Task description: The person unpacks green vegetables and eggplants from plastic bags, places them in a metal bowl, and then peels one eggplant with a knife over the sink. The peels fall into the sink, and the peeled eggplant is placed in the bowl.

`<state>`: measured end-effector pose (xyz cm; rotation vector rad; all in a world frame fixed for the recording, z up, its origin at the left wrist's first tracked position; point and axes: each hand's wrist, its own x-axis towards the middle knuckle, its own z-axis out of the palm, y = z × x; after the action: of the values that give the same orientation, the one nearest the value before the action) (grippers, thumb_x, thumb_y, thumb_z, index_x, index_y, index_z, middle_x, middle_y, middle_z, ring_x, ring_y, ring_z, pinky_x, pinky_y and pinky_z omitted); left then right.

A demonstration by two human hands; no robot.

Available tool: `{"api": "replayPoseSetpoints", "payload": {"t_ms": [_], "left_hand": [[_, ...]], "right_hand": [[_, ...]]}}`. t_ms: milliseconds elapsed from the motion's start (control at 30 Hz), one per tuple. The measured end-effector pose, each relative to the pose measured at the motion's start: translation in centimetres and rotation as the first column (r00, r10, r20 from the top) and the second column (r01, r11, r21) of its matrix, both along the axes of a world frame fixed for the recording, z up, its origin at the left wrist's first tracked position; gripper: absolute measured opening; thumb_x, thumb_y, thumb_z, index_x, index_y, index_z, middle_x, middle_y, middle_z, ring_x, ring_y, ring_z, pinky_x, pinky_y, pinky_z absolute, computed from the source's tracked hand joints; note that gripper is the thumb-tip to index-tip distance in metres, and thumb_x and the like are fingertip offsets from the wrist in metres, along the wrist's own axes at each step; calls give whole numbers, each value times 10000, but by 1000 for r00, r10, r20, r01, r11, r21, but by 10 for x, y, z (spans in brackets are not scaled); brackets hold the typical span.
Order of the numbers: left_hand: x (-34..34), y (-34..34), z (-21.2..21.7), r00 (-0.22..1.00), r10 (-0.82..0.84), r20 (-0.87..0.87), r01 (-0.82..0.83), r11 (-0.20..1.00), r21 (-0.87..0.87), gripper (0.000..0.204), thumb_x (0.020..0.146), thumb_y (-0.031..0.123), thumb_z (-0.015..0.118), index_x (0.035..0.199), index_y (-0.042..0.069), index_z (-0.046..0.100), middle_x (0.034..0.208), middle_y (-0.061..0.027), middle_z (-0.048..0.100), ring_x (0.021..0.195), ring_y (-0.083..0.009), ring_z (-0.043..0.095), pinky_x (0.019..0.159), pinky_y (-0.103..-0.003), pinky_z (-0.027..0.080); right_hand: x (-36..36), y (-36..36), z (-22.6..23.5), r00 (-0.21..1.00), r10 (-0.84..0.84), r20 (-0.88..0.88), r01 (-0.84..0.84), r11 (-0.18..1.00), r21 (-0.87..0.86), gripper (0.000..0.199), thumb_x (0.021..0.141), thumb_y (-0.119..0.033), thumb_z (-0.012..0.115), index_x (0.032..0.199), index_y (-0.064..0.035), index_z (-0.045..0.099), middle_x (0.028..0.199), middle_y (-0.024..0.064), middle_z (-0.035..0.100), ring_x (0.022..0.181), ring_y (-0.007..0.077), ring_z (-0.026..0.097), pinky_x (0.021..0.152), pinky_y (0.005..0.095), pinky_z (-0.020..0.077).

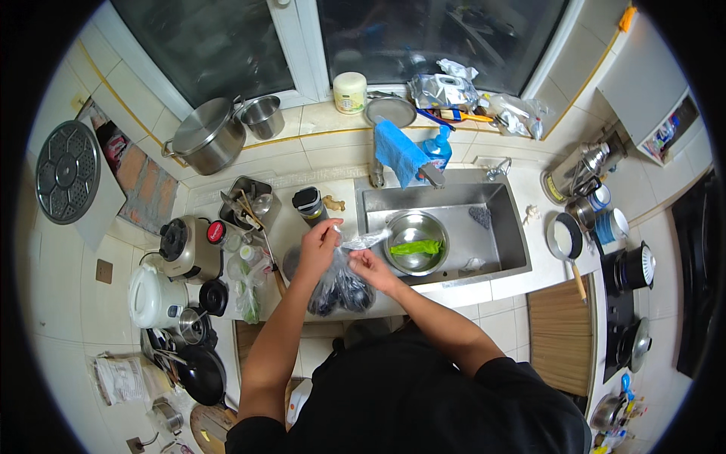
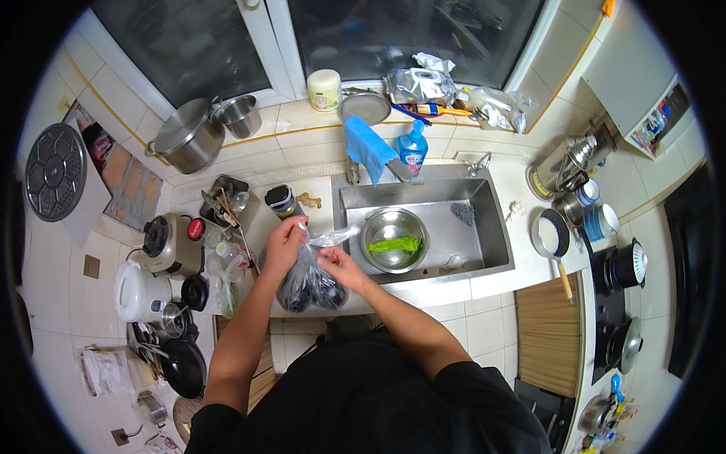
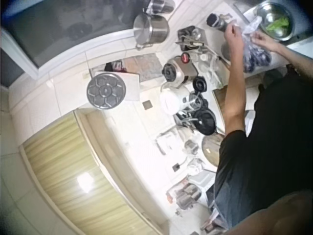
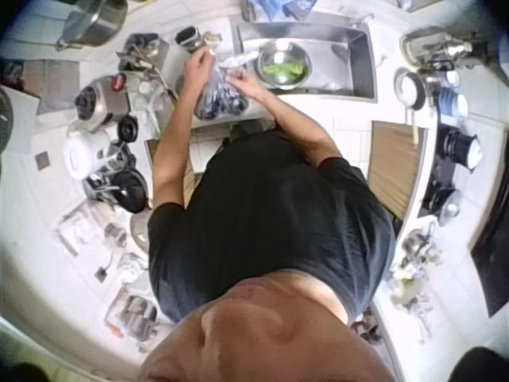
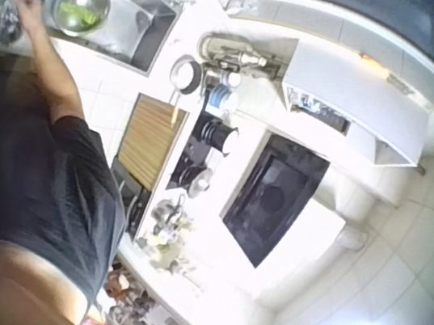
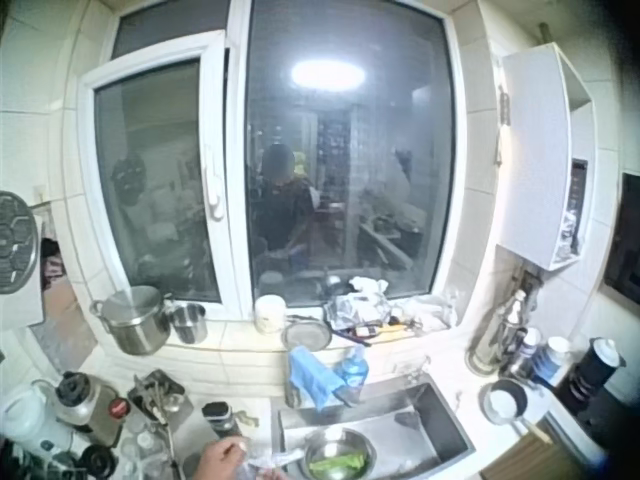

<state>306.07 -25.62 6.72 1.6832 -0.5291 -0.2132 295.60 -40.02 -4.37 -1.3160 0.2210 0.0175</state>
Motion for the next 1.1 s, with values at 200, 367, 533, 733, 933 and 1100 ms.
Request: {"api": "replayPoseSetpoints", "payload": {"t_ms": [200,367,533,733,933,1100], "left_hand": [[4,17,-34,969,59,-241,-87,991,-106,290,979,130,576,1233,16,659,993,-39,690,901,-122,631,795,-305,508],[-4,37,-60,995,-4,-99,19,988,152,425,840,248,722,1216,58,669,1101,-115,700,1025,-237,645,895,-378,455],[-6,38,-54,942,-179,285,-32,795,605,224,881,304,712,996,111,720,955,-82,675,959,-311,632,905,-460,396],[-8,47,-39,831,-320,455,-76,745,662,208,946,257,627,1020,93,730,1024,-76,699,979,-306,637,940,-455,412],[-22,56,-37,845,-235,481,-80,832,549,236,966,227,590,1101,67,698,1017,-115,710,989,-315,656,1025,-484,408],[-29,50,-46,900,-193,392,-55,839,541,236,968,230,583,1110,70,683,958,-133,712,957,-360,662,1035,-497,428]], "right_hand": [[0,0,-8,997,72,-12,-72,958,-277,266,943,-146,725,1172,-19,681,867,-14,661,792,72,574,760,247,491],[-4,-4,8,988,-34,148,75,956,-283,206,986,-115,643,1154,-15,707,861,17,670,775,95,580,730,267,485],[-17,-22,1,977,-40,211,135,879,-458,201,993,-140,631,1124,-8,705,914,82,672,800,151,618,702,296,495],[-29,-19,0,960,-109,258,238,803,-547,221,963,-171,658,1113,-16,707,856,106,647,762,218,630,656,342,514],[-8,-2,62,909,-125,397,331,797,-506,276,877,-215,762,1091,-43,729,887,95,650,726,219,626,632,300,506],[17,-1,54,967,19,256,117,853,-508,251,895,-192,763,1062,-6,734,851,24,661,734,110,583,614,245,457]]}}
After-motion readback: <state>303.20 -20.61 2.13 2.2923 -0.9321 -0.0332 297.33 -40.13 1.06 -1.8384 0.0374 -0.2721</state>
